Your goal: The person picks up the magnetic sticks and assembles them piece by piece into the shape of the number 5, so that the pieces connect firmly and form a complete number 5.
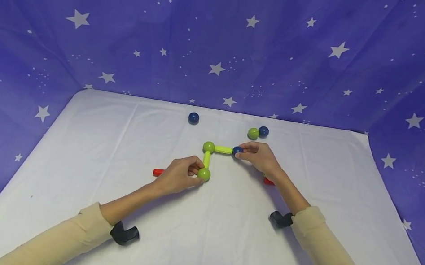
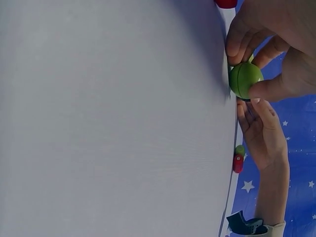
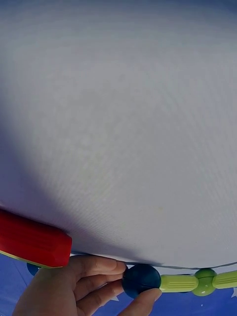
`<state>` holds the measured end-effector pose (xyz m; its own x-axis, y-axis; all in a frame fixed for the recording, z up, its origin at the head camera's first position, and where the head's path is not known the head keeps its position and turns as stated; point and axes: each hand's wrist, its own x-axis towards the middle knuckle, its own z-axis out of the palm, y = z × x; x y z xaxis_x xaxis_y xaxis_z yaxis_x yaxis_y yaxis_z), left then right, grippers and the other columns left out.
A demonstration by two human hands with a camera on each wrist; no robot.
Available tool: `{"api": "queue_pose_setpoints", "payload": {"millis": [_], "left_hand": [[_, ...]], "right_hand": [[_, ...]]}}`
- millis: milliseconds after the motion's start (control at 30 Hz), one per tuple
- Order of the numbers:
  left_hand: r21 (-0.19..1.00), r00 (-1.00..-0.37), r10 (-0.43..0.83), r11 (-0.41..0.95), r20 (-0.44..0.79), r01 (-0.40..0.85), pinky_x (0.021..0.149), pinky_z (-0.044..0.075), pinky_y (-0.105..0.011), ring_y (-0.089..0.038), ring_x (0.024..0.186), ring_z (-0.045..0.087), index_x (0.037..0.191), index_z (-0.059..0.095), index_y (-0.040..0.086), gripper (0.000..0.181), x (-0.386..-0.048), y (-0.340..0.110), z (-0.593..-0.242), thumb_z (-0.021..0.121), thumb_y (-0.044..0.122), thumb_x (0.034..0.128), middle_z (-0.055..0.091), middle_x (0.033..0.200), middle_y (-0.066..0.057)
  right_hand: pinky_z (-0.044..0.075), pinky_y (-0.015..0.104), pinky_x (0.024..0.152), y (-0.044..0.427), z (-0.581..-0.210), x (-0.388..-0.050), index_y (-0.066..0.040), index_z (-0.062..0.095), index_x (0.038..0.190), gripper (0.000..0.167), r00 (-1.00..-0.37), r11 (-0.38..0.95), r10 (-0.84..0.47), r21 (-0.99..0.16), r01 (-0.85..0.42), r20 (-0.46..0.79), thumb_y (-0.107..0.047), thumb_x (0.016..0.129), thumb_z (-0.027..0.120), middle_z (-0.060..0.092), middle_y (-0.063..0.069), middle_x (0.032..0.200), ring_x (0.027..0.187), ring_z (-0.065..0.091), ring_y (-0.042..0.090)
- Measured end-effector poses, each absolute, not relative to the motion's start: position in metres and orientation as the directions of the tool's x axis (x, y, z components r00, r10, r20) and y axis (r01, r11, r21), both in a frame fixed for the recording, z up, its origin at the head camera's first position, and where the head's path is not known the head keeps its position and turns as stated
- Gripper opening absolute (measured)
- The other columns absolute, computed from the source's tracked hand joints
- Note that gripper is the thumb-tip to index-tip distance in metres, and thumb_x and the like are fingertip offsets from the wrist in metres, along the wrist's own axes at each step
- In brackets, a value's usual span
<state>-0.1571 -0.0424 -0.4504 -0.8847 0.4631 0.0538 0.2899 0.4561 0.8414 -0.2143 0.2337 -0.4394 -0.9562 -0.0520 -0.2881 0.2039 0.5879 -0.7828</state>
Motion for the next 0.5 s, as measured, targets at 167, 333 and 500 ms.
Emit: {"api": "queue_pose_setpoints", "payload": {"millis": [167, 333, 500], "left_hand": [[0.858, -0.891, 0.450, 0.433, 0.061, 0.278, 0.083, 0.055, -0.032, -0.019, 0.090, 0.065, 0.104, 0.066, -0.001, 0.028, -0.1559, -0.0432, -0.4520, 0.080, 0.001, 0.0808, 0.068, 0.098, -0.006], [0.866, -0.883, 0.462, 0.406, 0.081, 0.292, 0.082, 0.056, -0.032, -0.018, 0.090, 0.066, 0.106, 0.066, -0.002, 0.027, -0.1548, -0.0446, -0.4516, 0.079, -0.001, 0.0817, 0.070, 0.099, -0.008], [0.872, -0.880, 0.467, 0.392, 0.085, 0.292, 0.082, 0.056, -0.031, -0.020, 0.091, 0.068, 0.107, 0.066, -0.003, 0.026, -0.1544, -0.0461, -0.4513, 0.077, -0.002, 0.0831, 0.070, 0.101, -0.010]], "right_hand": [[0.046, 0.040, 0.095, 0.2338, -0.4399, -0.2143, -0.010, 0.068, 0.124, 0.045, -0.956, 0.588, -0.060, -0.784, 0.197, -0.286, -0.030, 0.085, 0.081, 0.068, 0.008, 0.117, 0.112, 0.058, 0.026], [0.047, 0.040, 0.094, 0.2343, -0.4403, -0.2143, -0.011, 0.067, 0.124, 0.046, -0.954, 0.593, -0.059, -0.779, 0.204, -0.295, -0.030, 0.085, 0.081, 0.067, 0.008, 0.118, 0.113, 0.057, 0.026], [0.046, 0.040, 0.096, 0.2352, -0.4394, -0.2148, -0.011, 0.065, 0.127, 0.048, -0.951, 0.599, -0.070, -0.775, 0.202, -0.302, -0.030, 0.086, 0.080, 0.066, 0.009, 0.120, 0.114, 0.057, 0.026]]}}
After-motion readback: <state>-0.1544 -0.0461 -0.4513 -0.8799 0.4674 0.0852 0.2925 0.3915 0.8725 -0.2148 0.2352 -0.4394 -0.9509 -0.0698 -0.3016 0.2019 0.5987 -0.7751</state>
